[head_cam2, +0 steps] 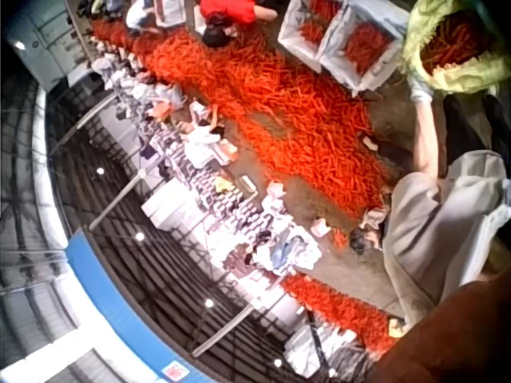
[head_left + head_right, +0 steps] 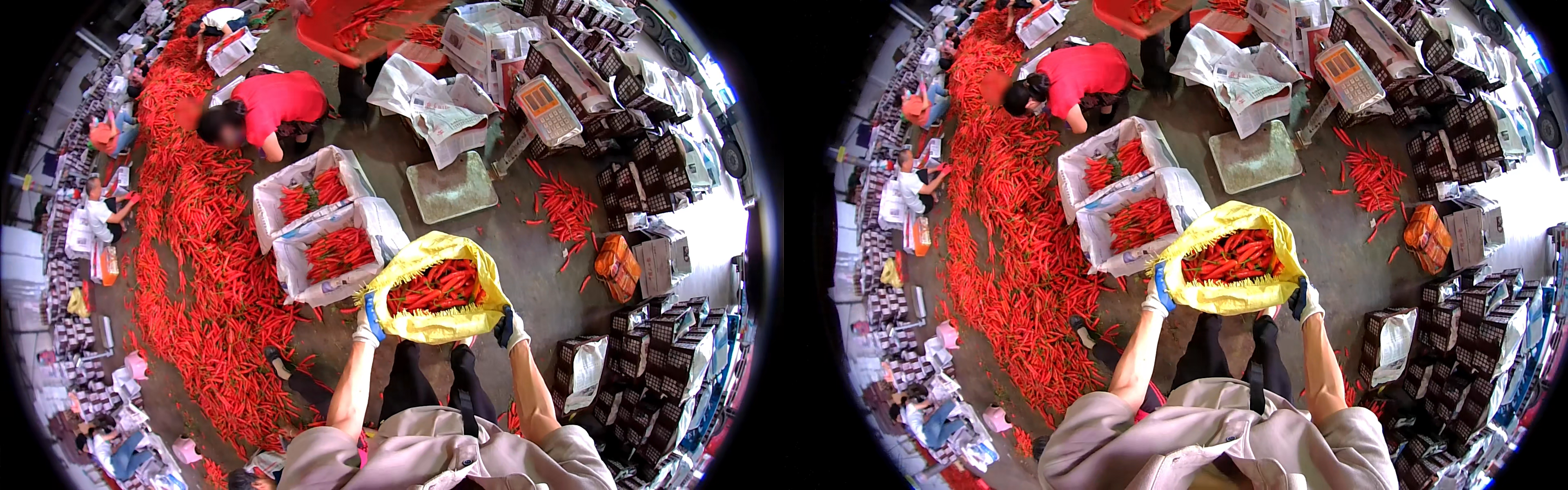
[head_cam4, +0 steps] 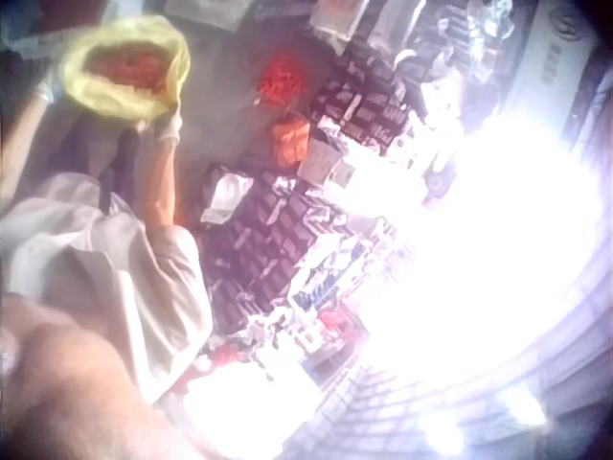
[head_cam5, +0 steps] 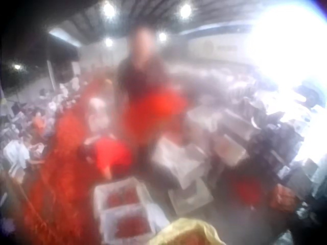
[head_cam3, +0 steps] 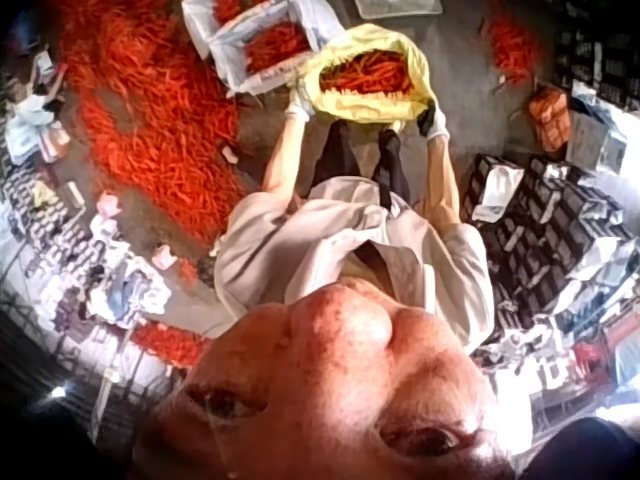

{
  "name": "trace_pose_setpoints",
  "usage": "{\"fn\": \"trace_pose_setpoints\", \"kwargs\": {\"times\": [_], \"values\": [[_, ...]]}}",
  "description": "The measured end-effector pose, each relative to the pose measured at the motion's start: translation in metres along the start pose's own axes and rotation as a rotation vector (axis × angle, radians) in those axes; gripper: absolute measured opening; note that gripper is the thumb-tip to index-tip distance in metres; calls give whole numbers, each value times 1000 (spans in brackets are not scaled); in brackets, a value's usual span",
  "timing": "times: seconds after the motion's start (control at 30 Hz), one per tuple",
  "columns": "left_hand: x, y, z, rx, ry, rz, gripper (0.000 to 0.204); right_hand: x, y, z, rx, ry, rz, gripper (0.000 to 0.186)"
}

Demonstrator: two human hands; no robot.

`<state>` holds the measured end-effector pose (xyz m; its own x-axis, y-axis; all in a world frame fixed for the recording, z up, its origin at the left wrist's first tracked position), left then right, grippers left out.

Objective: The person sits on the floor and sorts red chili peppers by hand, gathering them into bunches and placing them into a yellow sack. Other workers are visible nearby, also sorting peppers and transferring them into containers.

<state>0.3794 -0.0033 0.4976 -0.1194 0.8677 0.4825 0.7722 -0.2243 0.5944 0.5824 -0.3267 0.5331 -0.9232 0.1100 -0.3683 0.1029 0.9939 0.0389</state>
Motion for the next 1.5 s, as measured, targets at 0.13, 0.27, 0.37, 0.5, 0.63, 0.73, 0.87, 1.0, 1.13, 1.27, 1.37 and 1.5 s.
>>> {"fn": "trace_pose_setpoints", "kwargs": {"times": [0.13, 0.27, 0.37, 0.5, 0.63, 0.73, 0.87, 1.0, 1.13, 1.27, 1.37, 1.5], "values": [[-6, 16, -8, 39, -41, -10, 51, -4, -8, -1, 22, -42, -20, 40], [1, 11, 1, -198, 39, -18, 50, -3, 0, -1, 31, -22, -12, 39], [1, 20, -4, -167, 108, 199, 47, -4, -8, 2, 21, -21, 4, 39], [-9, -9, 13, -101, 10, 9, 54, -3, -10, 8, 9, -22, 33, 38], [-15, -3, 9, 59, 6, 46, 62, -9, -30, 26, 27, -34, 82, 34], [-9, -5, 5, 122, 64, 165, 68, -6, -26, 28, 34, -48, 170, 32], [-5, 28, -8, 131, 116, 164, 72, -10, -27, 17, 44, -44, 102, 31], [-4, 4, 0, 280, 106, 328, 69, -8, -19, 10, 53, -35, 14, 31], [0, 16, -5, 259, 14, 319, 63, -14, -27, 10, 44, -14, -19, 30], [13, 32, -6, 200, 100, 260, 56, -21, -13, 6, 78, -48, -34, 28], [17, 43, -12, 197, 126, 323, 39, -20, -11, 5, 95, -205, -180, 22], [-7, -6, -53, 119, 21, 847, 16, 49, -35, 9, 127, -647, -633, 16]]}}
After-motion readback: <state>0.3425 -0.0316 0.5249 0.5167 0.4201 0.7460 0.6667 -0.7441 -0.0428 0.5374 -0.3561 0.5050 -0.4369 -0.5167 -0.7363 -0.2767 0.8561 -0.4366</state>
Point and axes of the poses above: each hand's wrist, its own z-axis towards the middle knuckle, its own y-axis out of the palm, x = y × z, the point moved 1 cm from there along z, towards the middle knuckle, and after that the axes turned 2 degrees about y, right-handed, at the moved point
